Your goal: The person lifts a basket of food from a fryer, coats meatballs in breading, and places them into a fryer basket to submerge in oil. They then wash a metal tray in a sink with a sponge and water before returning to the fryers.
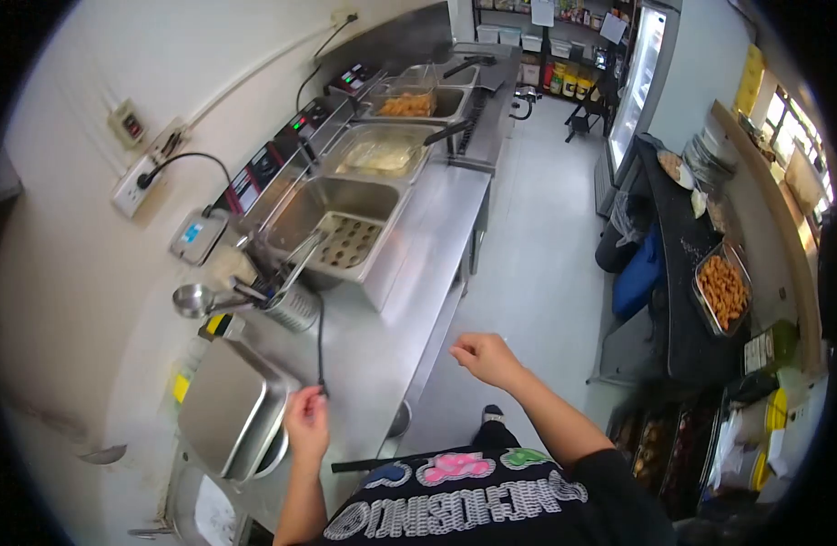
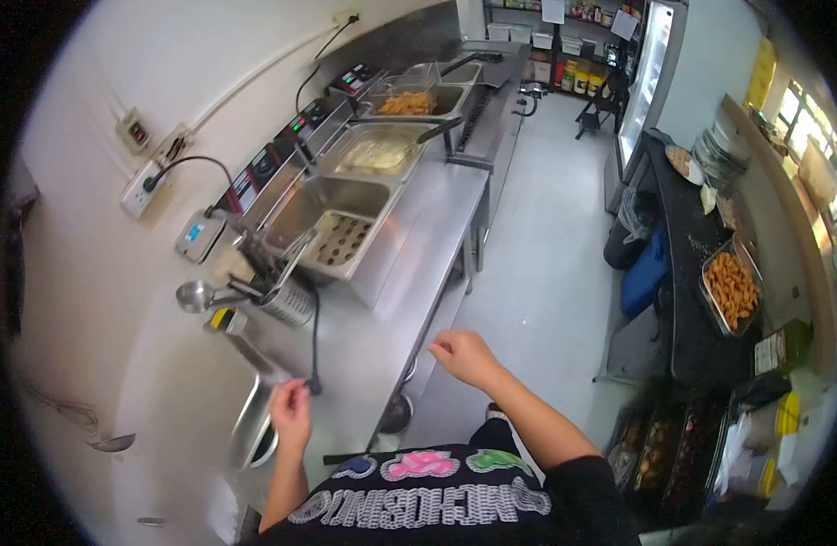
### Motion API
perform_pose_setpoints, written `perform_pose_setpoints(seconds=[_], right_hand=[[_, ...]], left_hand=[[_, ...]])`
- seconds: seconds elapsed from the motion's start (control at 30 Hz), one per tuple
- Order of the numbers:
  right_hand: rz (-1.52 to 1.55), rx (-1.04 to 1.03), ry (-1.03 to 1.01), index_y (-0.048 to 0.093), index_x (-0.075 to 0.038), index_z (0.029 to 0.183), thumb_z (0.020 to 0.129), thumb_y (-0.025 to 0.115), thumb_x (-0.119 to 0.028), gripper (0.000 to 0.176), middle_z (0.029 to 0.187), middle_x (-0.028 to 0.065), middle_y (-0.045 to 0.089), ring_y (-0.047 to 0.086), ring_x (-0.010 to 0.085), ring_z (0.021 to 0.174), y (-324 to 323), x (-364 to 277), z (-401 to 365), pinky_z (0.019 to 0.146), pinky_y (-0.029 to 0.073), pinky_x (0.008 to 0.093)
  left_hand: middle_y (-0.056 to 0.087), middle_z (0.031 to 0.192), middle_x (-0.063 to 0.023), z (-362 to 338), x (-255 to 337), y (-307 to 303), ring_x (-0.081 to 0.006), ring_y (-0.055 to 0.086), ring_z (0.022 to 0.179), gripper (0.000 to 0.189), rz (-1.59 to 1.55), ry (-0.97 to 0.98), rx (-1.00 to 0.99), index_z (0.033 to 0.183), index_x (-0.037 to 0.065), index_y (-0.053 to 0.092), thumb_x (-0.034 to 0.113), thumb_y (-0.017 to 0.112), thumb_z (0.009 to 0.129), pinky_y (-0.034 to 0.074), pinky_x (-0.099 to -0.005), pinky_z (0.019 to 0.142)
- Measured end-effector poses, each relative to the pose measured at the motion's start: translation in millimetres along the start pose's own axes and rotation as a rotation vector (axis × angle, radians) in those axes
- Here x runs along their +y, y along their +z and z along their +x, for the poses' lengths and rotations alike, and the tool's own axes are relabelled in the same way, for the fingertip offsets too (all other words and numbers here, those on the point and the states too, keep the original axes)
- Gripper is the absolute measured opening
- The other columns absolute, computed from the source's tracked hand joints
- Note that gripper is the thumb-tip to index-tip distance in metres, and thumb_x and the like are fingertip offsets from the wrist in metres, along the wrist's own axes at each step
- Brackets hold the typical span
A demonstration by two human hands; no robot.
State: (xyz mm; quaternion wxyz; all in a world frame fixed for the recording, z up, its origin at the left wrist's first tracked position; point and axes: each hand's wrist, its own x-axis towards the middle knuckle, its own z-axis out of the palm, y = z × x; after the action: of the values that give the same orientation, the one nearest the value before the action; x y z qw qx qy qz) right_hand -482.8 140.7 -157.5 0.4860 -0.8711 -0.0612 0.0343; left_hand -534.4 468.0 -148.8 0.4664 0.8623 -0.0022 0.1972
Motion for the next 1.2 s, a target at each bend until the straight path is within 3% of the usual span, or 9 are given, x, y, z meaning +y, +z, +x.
perform_pose_setpoints(seconds=[0.2, 0.3, 0.5, 0.67, 0.73, 0.87, 0.97, 1.1, 1.2], right_hand=[[-0.067, 0.023, 0.129, 0.063, -0.004, 0.089, 0.081, 0.059, -0.02, 0.018, 0.073, 0.0153, 0.062, 0.06, 0.0261, 0.064, -138, 76, -24, 0.062, 0.047, 0.0335], [-0.061, 0.103, 0.271, 0.064, -0.004, 0.092, 0.08, 0.06, -0.017, 0.019, 0.079, 0.0158, 0.064, 0.062, 0.0261, 0.072, -191, 104, -21, 0.067, 0.048, 0.033], [-0.343, 0.461, 0.123, 0.061, -0.001, 0.1, 0.075, 0.063, -0.01, 0.026, 0.105, 0.0178, 0.059, 0.056, 0.0297, 0.099, -284, 172, -9, 0.085, 0.044, 0.0335], [-0.345, 0.595, 0.28, 0.059, 0.001, 0.1, 0.076, 0.063, -0.01, 0.027, 0.106, 0.018, 0.058, 0.054, 0.0314, 0.102, -357, 226, 5, 0.088, 0.043, 0.0349], [-0.417, 0.629, 0.361, 0.06, 0.001, 0.101, 0.077, 0.062, -0.012, 0.026, 0.105, 0.0176, 0.059, 0.056, 0.0318, 0.099, -383, 223, 11, 0.087, 0.043, 0.0348], [-0.336, 0.728, 0.648, 0.061, -0.001, 0.102, 0.077, 0.062, -0.013, 0.027, 0.103, 0.019, 0.059, 0.057, 0.0318, 0.096, -417, 233, 40, 0.084, 0.045, 0.0352], [-0.248, 0.715, 0.692, 0.061, -0.001, 0.103, 0.077, 0.063, -0.013, 0.029, 0.104, 0.0201, 0.059, 0.057, 0.0319, 0.096, -440, 247, 75, 0.083, 0.045, 0.0356], [-0.322, 0.632, 0.67, 0.06, -0.001, 0.104, 0.078, 0.062, -0.013, 0.029, 0.105, 0.0188, 0.059, 0.058, 0.031, 0.096, -467, 274, 126, 0.083, 0.045, 0.035], [-0.333, 0.575, 0.495, 0.06, -0.002, 0.104, 0.079, 0.062, -0.014, 0.028, 0.105, 0.0178, 0.06, 0.058, 0.0299, 0.096, -492, 315, 186, 0.083, 0.045, 0.0341]], left_hand=[[0.058, 0.081, -0.005, 95, 68, 195, -0.0097, 0.055, 0.074, 0.02, -0.143, 0.101, -0.287, 0.099, 0.002, 0.06, 0.008, 0.061, 0.08, 0.045, -0.0225, 0.065], [0.06, 0.08, -0.0044, 162, 89, 272, -0.01, 0.056, 0.067, 0.025, -0.44, -0.146, -0.417, 0.109, 0.007, 0.056, 0.014, 0.057, 0.084, 0.045, -0.0236, 0.055], [0.06, 0.081, -0.0049, 285, 123, 379, -0.0148, 0.057, 0.066, 0.032, -1.029, -0.716, -0.404, 0.108, 0.011, 0.051, 0.032, 0.057, 0.085, 0.047, -0.027, 0.054], [0.062, 0.086, -0.0085, 364, 60, 445, -0.0193, 0.059, 0.069, 0.034, -1.426, -0.762, -0.498, 0.094, 0.015, 0.052, 0.047, 0.058, 0.082, 0.049, -0.0321, 0.056], [0.062, 0.086, -0.0083, 388, 68, 456, -0.0182, 0.058, 0.069, 0.034, -1.376, -0.765, -0.536, 0.089, 0.014, 0.054, 0.047, 0.06, 0.081, 0.05, -0.0329, 0.059], [0.059, 0.086, -0.0021, 416, 60, 469, -0.015, 0.056, 0.07, 0.044, -1.309, -0.877, -0.31, 0.099, 0.013, 0.054, 0.052, 0.061, 0.078, 0.048, -0.0302, 0.059], [0.06, 0.08, 0.0014, 424, 46, 478, -0.013, 0.056, 0.064, 0.039, -1.271, -0.898, -0.176, 0.1, 0.017, 0.056, 0.049, 0.062, 0.079, 0.048, -0.0292, 0.057], [0.062, 0.079, 0.0025, 425, 62, 481, -0.0125, 0.058, 0.065, 0.025, -1.242, -0.87, -0.046, 0.091, 0.017, 0.061, 0.041, 0.061, 0.082, 0.047, -0.0279, 0.056], [0.062, 0.079, 0.0015, 430, 80, 480, -0.0127, 0.059, 0.069, 0.018, -1.348, -0.794, -0.142, 0.088, 0.017, 0.061, 0.034, 0.06, 0.084, 0.046, -0.0287, 0.056]])
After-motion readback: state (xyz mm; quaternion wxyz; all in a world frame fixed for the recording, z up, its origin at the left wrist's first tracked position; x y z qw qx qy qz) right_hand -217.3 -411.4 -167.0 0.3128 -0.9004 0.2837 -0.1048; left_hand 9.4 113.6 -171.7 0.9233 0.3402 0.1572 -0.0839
